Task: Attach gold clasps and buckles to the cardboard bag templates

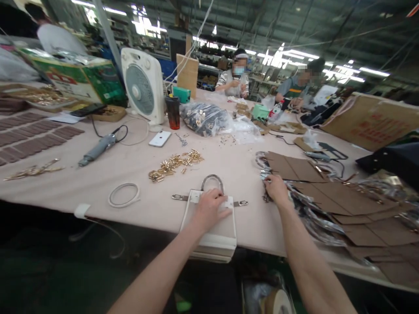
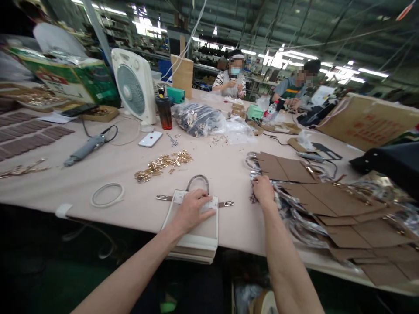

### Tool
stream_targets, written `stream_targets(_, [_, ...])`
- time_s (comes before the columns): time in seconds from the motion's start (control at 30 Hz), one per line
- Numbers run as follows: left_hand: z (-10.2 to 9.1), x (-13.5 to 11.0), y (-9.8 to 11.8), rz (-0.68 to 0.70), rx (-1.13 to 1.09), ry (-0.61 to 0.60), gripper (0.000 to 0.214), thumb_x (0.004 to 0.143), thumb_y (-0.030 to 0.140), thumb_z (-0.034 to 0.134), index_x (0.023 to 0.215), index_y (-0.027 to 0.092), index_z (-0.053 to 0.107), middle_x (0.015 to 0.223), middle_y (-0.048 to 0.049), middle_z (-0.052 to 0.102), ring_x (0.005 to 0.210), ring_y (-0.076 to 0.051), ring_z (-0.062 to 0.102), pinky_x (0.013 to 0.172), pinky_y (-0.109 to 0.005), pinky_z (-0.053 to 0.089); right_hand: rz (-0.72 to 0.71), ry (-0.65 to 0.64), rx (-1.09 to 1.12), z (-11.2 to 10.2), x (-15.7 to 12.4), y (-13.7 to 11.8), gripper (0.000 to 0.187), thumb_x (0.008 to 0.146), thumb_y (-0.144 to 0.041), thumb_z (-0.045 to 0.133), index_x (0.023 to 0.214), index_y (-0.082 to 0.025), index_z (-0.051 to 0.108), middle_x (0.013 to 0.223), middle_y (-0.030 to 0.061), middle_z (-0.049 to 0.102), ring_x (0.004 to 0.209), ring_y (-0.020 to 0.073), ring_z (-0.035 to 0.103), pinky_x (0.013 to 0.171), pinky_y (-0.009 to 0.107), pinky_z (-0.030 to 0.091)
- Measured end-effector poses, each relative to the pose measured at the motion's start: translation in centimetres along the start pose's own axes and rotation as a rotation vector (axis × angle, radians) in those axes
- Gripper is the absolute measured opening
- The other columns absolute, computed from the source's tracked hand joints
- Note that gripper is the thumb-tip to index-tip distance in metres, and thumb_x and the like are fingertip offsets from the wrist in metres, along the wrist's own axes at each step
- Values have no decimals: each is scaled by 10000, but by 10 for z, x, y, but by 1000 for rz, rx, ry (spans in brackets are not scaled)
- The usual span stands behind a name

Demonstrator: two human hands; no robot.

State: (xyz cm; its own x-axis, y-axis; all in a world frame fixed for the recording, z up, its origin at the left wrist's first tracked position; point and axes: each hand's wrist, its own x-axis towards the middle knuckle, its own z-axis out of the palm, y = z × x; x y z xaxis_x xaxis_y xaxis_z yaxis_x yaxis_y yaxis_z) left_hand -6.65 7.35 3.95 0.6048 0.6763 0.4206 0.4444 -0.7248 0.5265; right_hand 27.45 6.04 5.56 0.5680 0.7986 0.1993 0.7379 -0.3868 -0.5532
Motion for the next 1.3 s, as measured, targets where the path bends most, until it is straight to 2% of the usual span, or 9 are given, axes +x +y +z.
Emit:
stream_targets(0.1, [1,-1,0,9,1,4,363,835,365,833,1159,229,740,1137,-68,670,1079,-254,634,967,-430,491,-44,-20,78,1,-16,-13,247,911,-334,591,1033,-168,727,968,99,696,924,245,644,911,393,498])
stream_targets(0.2, [2,-1,0,22,4,5,367,830,378,835,1150,225,740,1119,-68,671,1074,-256,632,933,-422,489,-67,-141,383,12,-54,-38,377,936,-457,600,1191,-194,688,856,29,670,744,182,604,727,313,508])
stream_targets(0.3, [3,-2,0,19,16,14,376,828,391,836,1146,218,735,1104,-66,673,1086,-260,627,918,-419,484,23,-335,794,30,-100,-64,367,860,-492,747,1103,-218,720,853,9,656,724,154,578,703,285,494])
stream_targets(0.37, [3,-3,0,11,27,29,368,837,391,828,1147,219,729,1108,-67,673,1095,-259,622,922,-415,480,80,-410,903,41,-122,-77,353,822,-491,800,1029,-213,733,832,7,657,729,152,582,698,279,492])
stream_targets(0.5, [3,-5,0,6,34,33,375,840,393,824,1156,221,718,1122,-67,670,1104,-260,614,933,-415,473,126,-398,925,51,-138,-87,342,825,-507,806,951,-201,723,719,-10,639,610,119,525,586,241,417])
stream_targets(0.67, [1,-5,0,15,23,33,347,858,399,805,1144,225,716,1114,-68,667,1088,-256,612,916,-414,470,131,-431,923,46,-139,-91,389,819,-500,817,1064,-208,739,644,-29,619,524,100,448,500,224,324])
stream_targets(0.8, [1,-4,0,18,21,31,328,858,398,804,1123,227,716,1103,-71,661,1078,-259,611,905,-410,470,116,-429,881,47,-143,-93,378,772,-494,853,1003,-206,775,679,-15,639,589,121,522,529,233,390])
stream_targets(0.97, [1,-5,1,17,21,35,320,871,391,794,1132,226,711,1114,-66,660,1089,-254,610,919,-413,465,39,-410,829,53,-143,-90,338,782,-461,848,1001,-210,791,908,48,761,806,185,663,734,296,534])
stream_targets(1.3, [-1,-4,3,5,30,21,290,885,338,767,1145,223,708,1110,-67,664,1099,-251,613,908,-408,468,10,-343,731,54,-146,-99,314,820,-473,793,989,-208,784,917,62,780,796,205,687,734,313,554])
